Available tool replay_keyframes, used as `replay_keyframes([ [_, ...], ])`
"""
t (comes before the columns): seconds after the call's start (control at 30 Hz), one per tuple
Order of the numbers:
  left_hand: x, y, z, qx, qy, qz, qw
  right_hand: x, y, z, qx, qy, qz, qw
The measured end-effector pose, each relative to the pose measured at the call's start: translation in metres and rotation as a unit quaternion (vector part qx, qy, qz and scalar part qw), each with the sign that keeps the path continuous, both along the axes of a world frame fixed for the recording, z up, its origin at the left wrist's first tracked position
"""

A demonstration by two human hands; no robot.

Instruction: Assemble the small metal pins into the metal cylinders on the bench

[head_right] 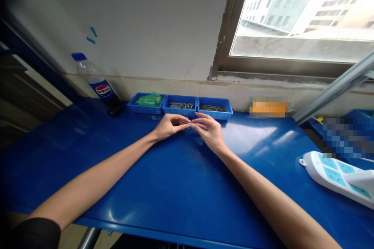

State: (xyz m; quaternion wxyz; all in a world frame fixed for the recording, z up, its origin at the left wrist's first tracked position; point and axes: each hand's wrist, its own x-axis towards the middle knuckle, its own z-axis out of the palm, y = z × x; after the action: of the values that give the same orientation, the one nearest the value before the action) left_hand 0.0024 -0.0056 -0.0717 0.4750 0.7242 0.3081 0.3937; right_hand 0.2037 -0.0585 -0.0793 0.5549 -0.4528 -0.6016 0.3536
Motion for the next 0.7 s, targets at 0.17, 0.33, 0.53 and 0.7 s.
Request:
replay_keyframes([
  [0.17, -0.002, 0.004, -0.003, -0.02, -0.045, 0.016, 0.999, -0.003, -0.001, 0.006, -0.059, -0.004, 0.025, 0.998],
  [0.33, -0.001, 0.005, -0.005, -0.023, -0.051, 0.011, 0.998, 0.0, -0.001, 0.012, -0.088, 0.023, 0.056, 0.994],
  [0.53, -0.002, 0.004, -0.001, -0.056, -0.066, 0.014, 0.996, 0.005, 0.003, 0.006, -0.093, 0.017, 0.066, 0.993],
  [0.7, -0.003, 0.005, -0.001, -0.084, -0.116, 0.04, 0.989, 0.004, 0.002, 0.002, -0.021, -0.059, -0.019, 0.998],
])
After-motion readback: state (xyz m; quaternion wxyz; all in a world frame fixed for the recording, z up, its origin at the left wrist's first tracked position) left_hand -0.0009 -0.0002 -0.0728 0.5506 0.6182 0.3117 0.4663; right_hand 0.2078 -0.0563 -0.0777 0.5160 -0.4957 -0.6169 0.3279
